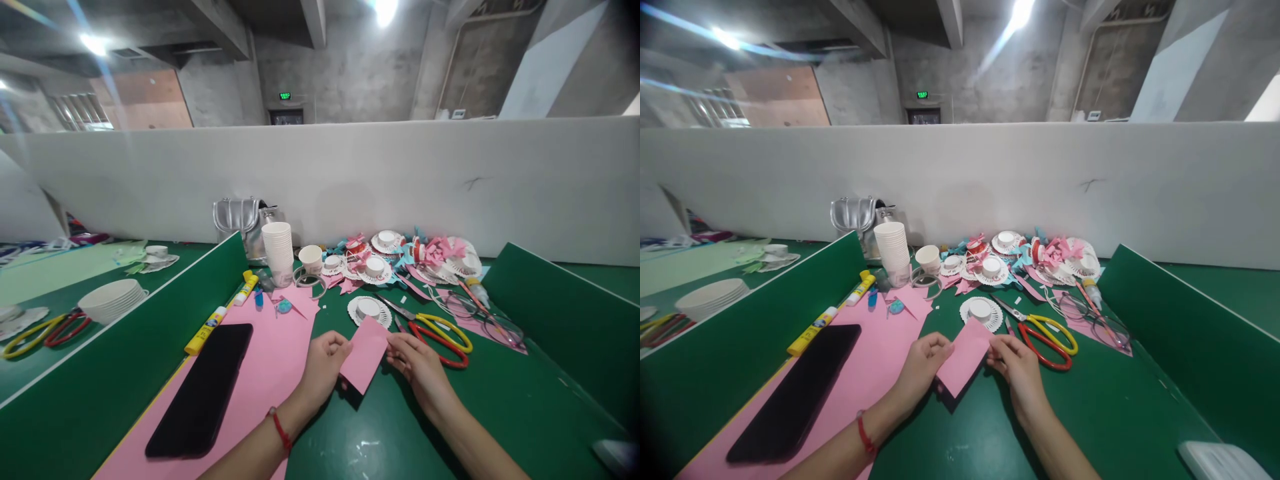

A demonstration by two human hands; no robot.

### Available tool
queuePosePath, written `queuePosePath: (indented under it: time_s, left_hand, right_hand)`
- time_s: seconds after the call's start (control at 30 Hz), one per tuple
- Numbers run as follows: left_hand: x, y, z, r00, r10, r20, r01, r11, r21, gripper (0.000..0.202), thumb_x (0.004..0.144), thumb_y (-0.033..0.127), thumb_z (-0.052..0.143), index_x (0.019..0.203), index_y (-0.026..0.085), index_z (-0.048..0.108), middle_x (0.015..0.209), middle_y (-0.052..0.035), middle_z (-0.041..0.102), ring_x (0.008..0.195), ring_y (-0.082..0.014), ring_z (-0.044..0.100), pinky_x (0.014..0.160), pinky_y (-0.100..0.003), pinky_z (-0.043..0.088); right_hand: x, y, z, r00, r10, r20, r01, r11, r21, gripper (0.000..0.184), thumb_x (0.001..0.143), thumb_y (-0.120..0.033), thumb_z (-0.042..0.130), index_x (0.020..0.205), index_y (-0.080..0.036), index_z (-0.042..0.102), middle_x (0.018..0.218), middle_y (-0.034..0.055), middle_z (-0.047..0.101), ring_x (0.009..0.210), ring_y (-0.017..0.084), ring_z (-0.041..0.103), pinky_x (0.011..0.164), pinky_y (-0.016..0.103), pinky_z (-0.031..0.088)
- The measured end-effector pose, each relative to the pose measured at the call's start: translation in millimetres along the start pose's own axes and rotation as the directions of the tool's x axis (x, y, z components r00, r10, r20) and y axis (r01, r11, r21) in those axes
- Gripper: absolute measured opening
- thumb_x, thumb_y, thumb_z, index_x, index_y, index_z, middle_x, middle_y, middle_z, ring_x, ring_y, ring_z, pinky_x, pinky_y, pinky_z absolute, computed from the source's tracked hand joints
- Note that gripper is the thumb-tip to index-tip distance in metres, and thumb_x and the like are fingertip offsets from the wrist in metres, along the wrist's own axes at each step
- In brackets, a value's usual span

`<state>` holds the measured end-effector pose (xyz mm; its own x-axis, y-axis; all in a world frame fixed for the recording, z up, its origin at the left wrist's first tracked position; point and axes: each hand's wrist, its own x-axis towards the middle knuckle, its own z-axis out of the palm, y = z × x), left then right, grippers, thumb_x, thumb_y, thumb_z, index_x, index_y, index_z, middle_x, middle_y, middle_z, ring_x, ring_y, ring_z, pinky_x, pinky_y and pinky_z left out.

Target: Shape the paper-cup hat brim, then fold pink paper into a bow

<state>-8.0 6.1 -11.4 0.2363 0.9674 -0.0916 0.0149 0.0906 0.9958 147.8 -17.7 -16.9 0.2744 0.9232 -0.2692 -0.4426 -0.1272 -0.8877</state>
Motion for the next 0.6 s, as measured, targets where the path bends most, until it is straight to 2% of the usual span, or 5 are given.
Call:
queuePosePath:
  time_s: [0.1,0.17,0.33,0.5,0.6]
  left_hand:
    - [-1,-3,0.6,0.997,-0.083,0.009,0.082,0.996,0.028,0.025,0.070,0.039,0.052,0.063,0.016,0.045,0.032,0.0089,0.042,0.023,-0.0059,0.036,0.023,-0.014,0.022]
    - [-1,-4,1.2,0.995,-0.099,0.002,0.099,0.993,0.059,0.027,0.071,0.041,0.051,0.060,0.017,0.043,0.028,0.0096,0.040,0.021,-0.0053,0.034,0.022,-0.013,0.018]
    - [-3,-6,3.5,0.998,-0.067,0.022,0.065,0.995,0.081,0.039,0.070,0.048,0.050,0.049,0.018,0.035,0.024,0.0098,0.034,0.020,-0.0045,0.032,0.022,-0.013,0.016]
    - [-6,-6,6.5,0.999,-0.030,0.024,0.028,0.997,0.075,0.041,0.072,0.053,0.044,0.052,0.019,0.033,0.026,0.0107,0.032,0.022,-0.0053,0.034,0.024,-0.014,0.016]
    - [-6,-5,5.9,1.000,0.000,-0.022,0.001,0.999,0.038,0.042,0.073,0.055,0.042,0.053,0.020,0.033,0.025,0.0107,0.031,0.022,-0.0063,0.034,0.025,-0.015,0.018]
  right_hand:
    - [0,0,0,1.000,-0.019,-0.006,0.019,1.000,-0.010,0.022,0.049,-0.030,0.075,0.058,-0.013,0.065,0.051,-0.0019,0.055,0.051,0.008,0.051,0.050,0.017,0.046]
    - [-1,-2,0,0.999,-0.033,-0.012,0.033,0.999,-0.018,0.021,0.050,-0.030,0.074,0.058,-0.014,0.064,0.053,-0.0020,0.055,0.052,0.008,0.051,0.051,0.017,0.046]
    - [-2,-10,-3,0.994,-0.108,-0.025,0.107,0.992,-0.064,0.020,0.051,-0.030,0.073,0.059,-0.014,0.064,0.054,-0.0018,0.056,0.052,0.009,0.049,0.050,0.018,0.045]
    - [0,-8,-4,0.993,-0.111,-0.041,0.108,0.992,-0.061,0.023,0.049,-0.031,0.074,0.059,-0.014,0.063,0.052,-0.0019,0.054,0.050,0.009,0.048,0.049,0.019,0.044]
    - [2,-9,-6,0.988,-0.132,-0.074,0.126,0.988,-0.084,0.024,0.050,-0.033,0.073,0.059,-0.014,0.062,0.053,-0.0014,0.053,0.050,0.010,0.048,0.049,0.022,0.045]
